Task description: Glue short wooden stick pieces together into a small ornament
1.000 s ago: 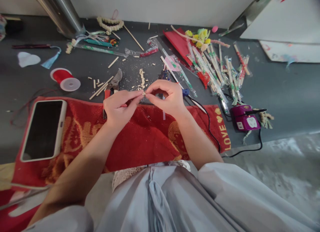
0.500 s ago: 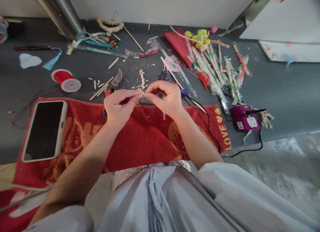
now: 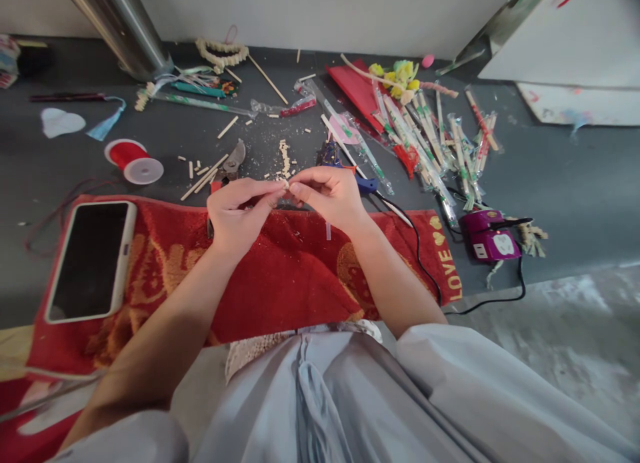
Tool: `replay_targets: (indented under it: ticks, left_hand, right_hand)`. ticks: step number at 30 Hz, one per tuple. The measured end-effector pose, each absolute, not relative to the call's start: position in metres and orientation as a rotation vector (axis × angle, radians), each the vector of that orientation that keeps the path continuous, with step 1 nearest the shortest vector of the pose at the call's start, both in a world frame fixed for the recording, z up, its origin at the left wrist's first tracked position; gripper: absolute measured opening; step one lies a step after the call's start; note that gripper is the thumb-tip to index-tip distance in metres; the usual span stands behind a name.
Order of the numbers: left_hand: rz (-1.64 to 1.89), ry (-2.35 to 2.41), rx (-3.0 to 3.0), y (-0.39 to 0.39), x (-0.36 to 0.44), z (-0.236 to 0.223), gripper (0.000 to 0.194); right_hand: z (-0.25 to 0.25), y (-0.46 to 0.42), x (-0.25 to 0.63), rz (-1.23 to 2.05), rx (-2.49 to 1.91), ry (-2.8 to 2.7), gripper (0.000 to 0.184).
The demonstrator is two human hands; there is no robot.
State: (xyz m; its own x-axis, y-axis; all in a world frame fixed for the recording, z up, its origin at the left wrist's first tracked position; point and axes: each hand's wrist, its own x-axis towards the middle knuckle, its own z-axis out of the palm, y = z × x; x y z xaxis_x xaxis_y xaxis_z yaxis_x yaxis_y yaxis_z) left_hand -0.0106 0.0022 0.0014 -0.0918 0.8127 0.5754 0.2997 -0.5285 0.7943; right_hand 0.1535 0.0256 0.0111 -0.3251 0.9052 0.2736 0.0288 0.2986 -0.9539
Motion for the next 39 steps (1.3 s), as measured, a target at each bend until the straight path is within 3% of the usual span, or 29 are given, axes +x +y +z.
replay_targets:
  ticks: [9,20,39]
  left_hand:
    - [1.533,1.244,1.683,-0.0015,-0.0105,0.0036,0.009]
    - [1.544,1.279,1.619,-0.0011,-0.0090,0.0033,0.003]
    - [1.573,1.247,1.671,0.0011,-0.0100,0.0007,0.005]
  right_hand:
    - [0.0070,0.0278,0.1538,1.055,-0.887,-1.671,0.041]
    - [0.0068,0.0242,0.1515,0.779,-0.819,-1.718,0.011]
    - [0.0052,0.0261,0.1524,0.562,-0.804,-1.803,0.018]
